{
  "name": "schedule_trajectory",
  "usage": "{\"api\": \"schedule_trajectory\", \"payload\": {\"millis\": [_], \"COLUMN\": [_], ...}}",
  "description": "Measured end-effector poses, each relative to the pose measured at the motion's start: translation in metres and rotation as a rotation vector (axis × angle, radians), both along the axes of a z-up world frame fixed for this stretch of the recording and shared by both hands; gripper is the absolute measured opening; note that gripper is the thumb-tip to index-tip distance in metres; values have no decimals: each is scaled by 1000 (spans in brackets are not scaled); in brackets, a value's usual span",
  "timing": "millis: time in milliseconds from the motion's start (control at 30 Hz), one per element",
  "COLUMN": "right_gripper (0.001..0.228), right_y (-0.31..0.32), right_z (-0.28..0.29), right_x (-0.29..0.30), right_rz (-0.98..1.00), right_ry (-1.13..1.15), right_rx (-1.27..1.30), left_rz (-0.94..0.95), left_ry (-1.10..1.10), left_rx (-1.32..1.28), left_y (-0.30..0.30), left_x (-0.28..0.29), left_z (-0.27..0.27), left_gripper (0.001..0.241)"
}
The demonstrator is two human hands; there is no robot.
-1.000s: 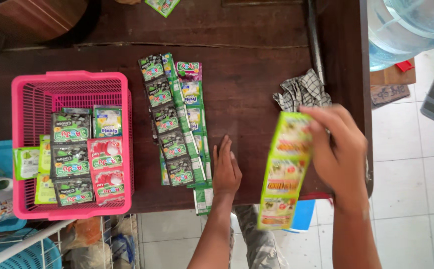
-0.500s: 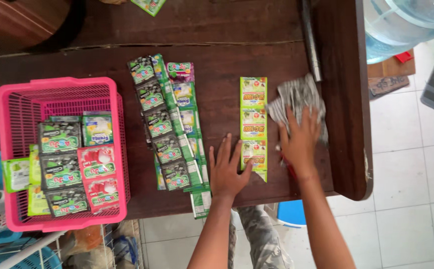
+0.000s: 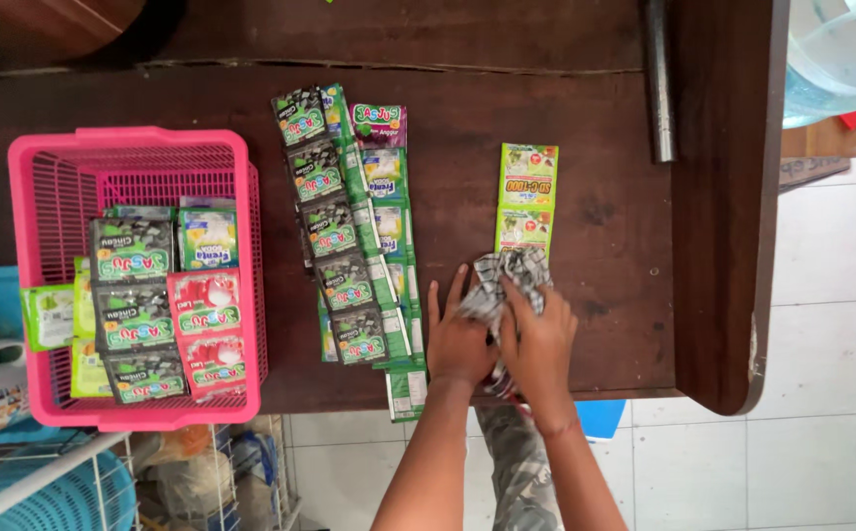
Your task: The person wipes a wooden table with a cloth, then picks up small packaged items from a pink basket and arranges them in rows on the table. The person continues to wipe the table and organize the items into neat stacks.
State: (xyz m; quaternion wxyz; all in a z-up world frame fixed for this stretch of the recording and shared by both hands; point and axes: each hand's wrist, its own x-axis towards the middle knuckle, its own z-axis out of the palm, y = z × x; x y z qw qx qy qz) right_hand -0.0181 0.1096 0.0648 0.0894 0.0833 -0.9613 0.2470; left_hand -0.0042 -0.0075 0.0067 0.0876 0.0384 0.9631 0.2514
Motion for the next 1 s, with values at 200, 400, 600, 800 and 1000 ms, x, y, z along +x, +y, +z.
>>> {"api": "schedule_trajectory", "payload": {"millis": [200, 400, 600, 800, 1000], "right_gripper": [34, 31, 26, 15, 18], "right_y": [1, 3, 2, 4, 11], "right_z": [-4, -23, -40, -56, -75], "right_x": [-49, -99, -147, -190, -250], "right_rz": [15, -14, -71, -76, -69], "right_ry": [-71, 25, 63, 83, 221], "right_rx": [18, 53, 24, 52, 97], "left_rz": [24, 51, 78, 79, 82], "left_ry": [37, 181, 196, 195, 186], "left_rx": [13, -5, 13, -1, -4], "left_y": [2, 4, 6, 6, 6], "left_x": [2, 1, 0, 0, -1], "left_z": [0, -1, 2, 3, 3], "left_gripper": [55, 60, 54, 54, 53]}}
